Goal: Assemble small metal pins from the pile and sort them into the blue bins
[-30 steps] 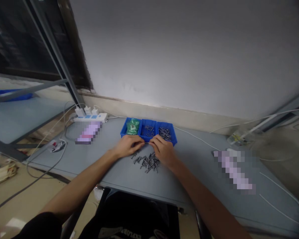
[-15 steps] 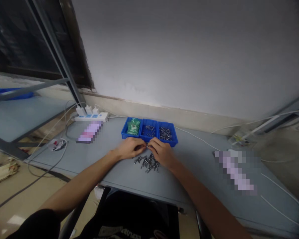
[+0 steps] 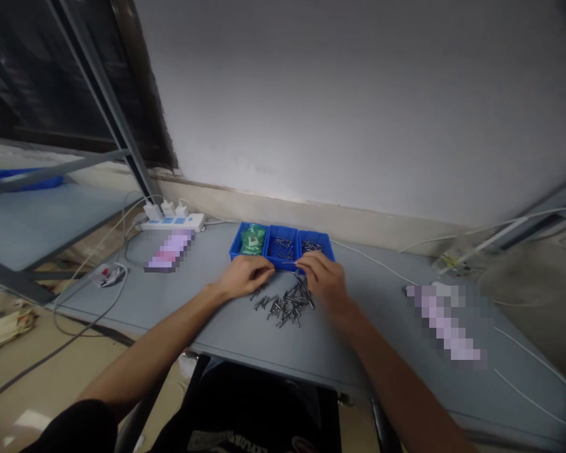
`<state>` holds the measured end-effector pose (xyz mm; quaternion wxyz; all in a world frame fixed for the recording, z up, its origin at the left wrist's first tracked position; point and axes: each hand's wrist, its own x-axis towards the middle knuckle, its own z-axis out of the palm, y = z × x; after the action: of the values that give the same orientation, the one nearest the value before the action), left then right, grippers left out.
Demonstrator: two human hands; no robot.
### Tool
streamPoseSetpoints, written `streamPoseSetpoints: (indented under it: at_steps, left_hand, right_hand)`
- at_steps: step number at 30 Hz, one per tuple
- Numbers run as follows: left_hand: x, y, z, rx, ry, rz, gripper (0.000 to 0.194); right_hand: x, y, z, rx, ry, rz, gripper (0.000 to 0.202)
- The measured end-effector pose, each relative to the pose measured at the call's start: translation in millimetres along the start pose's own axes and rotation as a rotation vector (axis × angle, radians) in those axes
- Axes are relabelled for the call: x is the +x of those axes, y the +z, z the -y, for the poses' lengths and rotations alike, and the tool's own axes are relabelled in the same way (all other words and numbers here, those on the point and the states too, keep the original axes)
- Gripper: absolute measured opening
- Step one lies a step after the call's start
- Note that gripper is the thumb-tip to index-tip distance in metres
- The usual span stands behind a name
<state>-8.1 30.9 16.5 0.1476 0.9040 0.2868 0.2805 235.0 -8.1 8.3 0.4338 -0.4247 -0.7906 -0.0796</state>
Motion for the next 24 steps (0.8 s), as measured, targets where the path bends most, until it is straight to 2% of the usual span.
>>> streamPoseSetpoints:
  at_steps: [3, 5, 7, 10, 13, 16, 19, 24]
  left_hand:
    - [0.0, -4.5, 5.1, 0.070, -0.061, 0.091, 0.027]
    - [-0.3, -7.2, 8.4, 0.114, -0.075, 0.182, 0.024]
    - [-0.6, -8.5, 10.8, 0.137, -0.079, 0.237, 0.020]
    - [-0.9, -7.7, 12.8, 0.149, -0.104, 0.280, 0.017]
    - [-0.5, -5.4, 13.1, 0.152, -0.125, 0.315, 0.017]
    - [0.0, -3.5, 12.5, 0.158, -0.145, 0.328, 0.018]
    - [0.4, -1.7, 10.9, 0.166, -0.170, 0.335, 0.019]
    - [0.9, 2.5, 8.1, 0.190, -0.175, 0.329, 0.019]
  right_hand:
    - [4.3, -9.6, -6.7, -0.051, 0.233, -0.256, 0.023]
    - [5.9, -11.9, -12.7, -0.133, 0.354, -0.305, 0.026]
    - [5.1, -9.7, -17.4, -0.171, 0.350, -0.232, 0.028]
    - [-0.1, 0.6, -14.6, -0.103, 0.160, 0.006, 0.019]
    - [-6.5, 14.4, 1.3, -0.058, -0.011, 0.290, 0.018]
    - [-10.7, 25.6, 16.9, -0.096, -0.070, 0.466, 0.014]
    - [-11.8, 32.2, 21.3, -0.083, -0.083, 0.526, 0.010]
    - [-10.5, 39.1, 17.0, -0.057, -0.057, 0.511, 0.011]
